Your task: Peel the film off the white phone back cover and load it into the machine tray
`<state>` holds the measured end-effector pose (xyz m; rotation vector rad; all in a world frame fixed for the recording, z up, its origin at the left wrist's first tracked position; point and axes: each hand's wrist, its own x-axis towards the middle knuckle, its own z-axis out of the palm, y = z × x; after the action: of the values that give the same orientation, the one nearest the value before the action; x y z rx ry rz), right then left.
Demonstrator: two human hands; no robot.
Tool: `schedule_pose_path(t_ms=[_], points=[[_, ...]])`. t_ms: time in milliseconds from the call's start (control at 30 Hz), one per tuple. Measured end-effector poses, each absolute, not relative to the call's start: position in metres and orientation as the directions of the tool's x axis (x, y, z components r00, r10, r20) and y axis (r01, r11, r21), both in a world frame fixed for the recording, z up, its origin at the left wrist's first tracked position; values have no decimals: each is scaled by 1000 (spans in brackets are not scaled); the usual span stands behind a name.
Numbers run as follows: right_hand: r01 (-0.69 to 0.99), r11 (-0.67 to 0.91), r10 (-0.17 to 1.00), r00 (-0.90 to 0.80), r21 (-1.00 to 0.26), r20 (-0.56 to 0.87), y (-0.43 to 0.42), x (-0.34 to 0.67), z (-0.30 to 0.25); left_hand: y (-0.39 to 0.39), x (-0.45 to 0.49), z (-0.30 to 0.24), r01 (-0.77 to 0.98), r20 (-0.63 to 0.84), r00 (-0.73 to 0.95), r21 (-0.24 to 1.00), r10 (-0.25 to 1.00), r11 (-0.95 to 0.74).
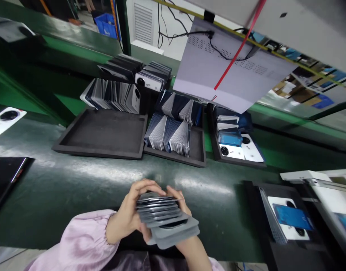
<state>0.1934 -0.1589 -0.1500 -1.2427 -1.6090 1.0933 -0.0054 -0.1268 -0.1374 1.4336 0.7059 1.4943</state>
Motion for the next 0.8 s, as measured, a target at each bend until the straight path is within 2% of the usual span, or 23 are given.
schedule_pose_path(t_ms=[133, 433, 633, 800], points=[[265, 212, 966, -202, -941, 161, -150, 189, -163, -124, -5, -167, -211, 454, 24, 873, 890, -440], [183, 104, 984, -162, -978, 74, -148, 172, -161, -140, 2, -204, -165, 387, 58, 913, 920, -374], [129, 59, 975, -220, -990, 30, -145, 157, -182, -135, 1, -213, -145, 361, 100, 927, 927, -346], [183, 109, 964, -259, -977, 59, -129, 144, -174, -133, 2, -200, -148, 215, 87, 968, 973, -200]])
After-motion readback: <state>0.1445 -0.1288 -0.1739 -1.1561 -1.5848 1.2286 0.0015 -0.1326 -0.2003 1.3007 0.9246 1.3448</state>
